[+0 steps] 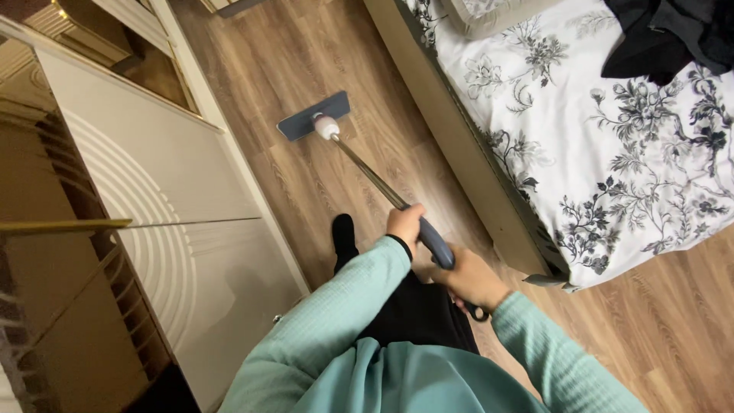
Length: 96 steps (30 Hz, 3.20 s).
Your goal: The person uses a flat mop to clean the wooden floor in a bedroom. They move the mop back and forth across the floor, covering areas near the bed, wardrobe, and door.
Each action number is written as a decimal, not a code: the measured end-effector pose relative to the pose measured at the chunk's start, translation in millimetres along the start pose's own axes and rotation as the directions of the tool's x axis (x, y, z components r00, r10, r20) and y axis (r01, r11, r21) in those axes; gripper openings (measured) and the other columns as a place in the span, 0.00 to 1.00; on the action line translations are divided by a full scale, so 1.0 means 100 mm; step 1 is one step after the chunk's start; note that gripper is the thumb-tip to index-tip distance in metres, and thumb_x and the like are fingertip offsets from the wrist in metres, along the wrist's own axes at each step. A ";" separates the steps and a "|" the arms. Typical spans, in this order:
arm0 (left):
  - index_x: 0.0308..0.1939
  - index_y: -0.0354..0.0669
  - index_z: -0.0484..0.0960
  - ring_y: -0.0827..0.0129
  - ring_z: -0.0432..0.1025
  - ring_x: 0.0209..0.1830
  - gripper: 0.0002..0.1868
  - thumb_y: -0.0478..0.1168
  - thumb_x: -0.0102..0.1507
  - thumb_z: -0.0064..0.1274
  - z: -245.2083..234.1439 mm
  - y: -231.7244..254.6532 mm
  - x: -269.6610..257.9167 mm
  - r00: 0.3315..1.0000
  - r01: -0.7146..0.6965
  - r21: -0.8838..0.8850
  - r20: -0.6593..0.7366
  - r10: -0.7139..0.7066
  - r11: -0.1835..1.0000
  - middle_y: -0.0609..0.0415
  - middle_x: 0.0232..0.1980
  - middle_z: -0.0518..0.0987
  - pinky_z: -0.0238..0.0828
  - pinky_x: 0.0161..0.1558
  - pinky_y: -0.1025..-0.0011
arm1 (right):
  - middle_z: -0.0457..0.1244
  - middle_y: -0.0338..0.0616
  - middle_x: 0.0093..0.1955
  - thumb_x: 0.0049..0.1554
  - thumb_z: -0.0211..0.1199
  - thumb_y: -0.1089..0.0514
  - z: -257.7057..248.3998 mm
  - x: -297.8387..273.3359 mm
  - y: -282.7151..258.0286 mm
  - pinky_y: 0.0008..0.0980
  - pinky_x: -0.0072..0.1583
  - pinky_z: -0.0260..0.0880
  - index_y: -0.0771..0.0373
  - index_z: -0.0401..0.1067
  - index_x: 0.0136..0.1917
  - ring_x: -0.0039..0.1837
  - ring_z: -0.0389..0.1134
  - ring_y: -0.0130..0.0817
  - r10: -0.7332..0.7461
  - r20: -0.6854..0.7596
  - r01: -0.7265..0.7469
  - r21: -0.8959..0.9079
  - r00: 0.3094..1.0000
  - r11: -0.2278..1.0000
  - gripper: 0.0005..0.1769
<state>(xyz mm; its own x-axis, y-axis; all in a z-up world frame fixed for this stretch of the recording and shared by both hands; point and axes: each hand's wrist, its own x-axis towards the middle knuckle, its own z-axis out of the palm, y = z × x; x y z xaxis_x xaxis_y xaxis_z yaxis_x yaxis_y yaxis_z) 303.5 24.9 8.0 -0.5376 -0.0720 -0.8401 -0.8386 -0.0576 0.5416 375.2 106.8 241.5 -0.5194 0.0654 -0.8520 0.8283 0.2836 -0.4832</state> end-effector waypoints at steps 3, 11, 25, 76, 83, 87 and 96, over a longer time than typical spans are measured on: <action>0.50 0.26 0.75 0.51 0.78 0.32 0.24 0.35 0.52 0.58 -0.07 0.22 0.38 1.000 -0.005 -0.072 -0.030 0.002 0.997 0.39 0.39 0.77 0.76 0.33 0.53 | 0.71 0.64 0.43 0.48 0.68 0.48 0.12 0.90 0.32 0.55 0.47 0.74 0.54 0.76 0.63 0.48 0.76 0.58 -0.071 -0.066 0.047 -0.315 0.995 0.948 0.29; 0.35 0.32 0.72 0.62 0.71 0.17 0.08 0.31 0.54 0.50 -0.73 0.86 1.30 0.996 0.038 -0.308 -0.060 -0.059 0.951 0.48 0.25 0.69 0.72 0.19 0.62 | 0.71 0.60 0.53 0.46 0.65 0.51 0.70 1.46 -0.78 0.53 0.60 0.73 0.48 0.72 0.68 0.60 0.73 0.58 -0.091 -0.005 0.079 -0.461 0.996 0.884 0.34; 0.25 0.31 0.78 0.56 0.73 0.13 0.05 0.29 0.50 0.59 -2.15 2.29 2.48 0.978 0.000 -0.233 -0.203 -0.049 0.972 0.42 0.19 0.72 0.72 0.14 0.56 | 0.62 0.51 0.25 0.49 0.62 0.58 1.90 2.66 -2.08 0.39 0.28 0.71 0.60 0.69 0.67 0.23 0.66 0.42 -0.129 0.160 0.135 -0.028 0.979 0.990 0.30; 0.26 0.35 0.86 0.54 0.81 0.31 0.09 0.39 0.56 0.61 -0.47 -0.72 1.57 0.965 0.163 -0.134 -0.182 -0.186 0.977 0.39 0.29 0.83 0.79 0.34 0.60 | 0.60 0.67 0.28 0.58 0.46 0.67 0.71 1.86 1.00 0.69 0.27 0.57 0.65 0.71 0.60 0.30 0.63 0.66 -0.786 0.207 0.065 -0.976 0.582 -0.209 0.20; 0.27 0.44 0.90 0.59 0.81 0.47 0.11 0.45 0.51 0.57 -0.88 0.17 2.10 0.982 0.128 0.183 -0.159 -0.099 0.975 0.48 0.37 0.86 0.76 0.48 0.64 | 0.59 0.64 0.27 0.57 0.48 0.65 0.96 2.37 0.11 0.66 0.27 0.58 0.65 0.72 0.58 0.29 0.61 0.62 -0.802 0.248 0.043 -0.962 0.543 -0.269 0.19; 0.43 0.38 0.91 0.56 0.77 0.58 0.22 0.50 0.52 0.62 -0.94 0.21 3.19 0.970 0.106 0.125 -0.231 -0.075 0.986 0.46 0.49 0.85 0.74 0.57 0.60 | 0.60 0.61 0.31 0.49 0.46 0.75 1.10 2.62 -0.48 0.59 0.36 0.57 0.71 0.73 0.49 0.33 0.60 0.58 -0.852 0.435 0.094 -0.899 0.291 -0.427 0.19; 0.38 0.28 0.78 0.65 0.74 0.22 0.07 0.32 0.62 0.57 -1.14 1.85 3.23 0.988 0.050 -0.568 -0.092 -0.124 0.821 0.45 0.27 0.76 0.75 0.23 0.69 | 0.61 0.60 0.55 0.55 0.75 0.62 0.81 1.83 -2.27 0.47 0.65 0.67 0.71 0.56 0.73 0.59 0.64 0.47 -0.717 -0.498 0.842 0.052 0.488 0.537 0.40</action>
<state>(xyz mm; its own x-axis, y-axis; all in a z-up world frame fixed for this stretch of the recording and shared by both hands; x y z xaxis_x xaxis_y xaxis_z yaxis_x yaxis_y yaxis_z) -15.6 -122.6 -159.7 -0.4192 -0.1555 -0.8945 -0.6660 -0.6169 0.4193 109.7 -23.1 179.1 -0.9520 0.3046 0.0304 0.0187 0.1573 -0.9874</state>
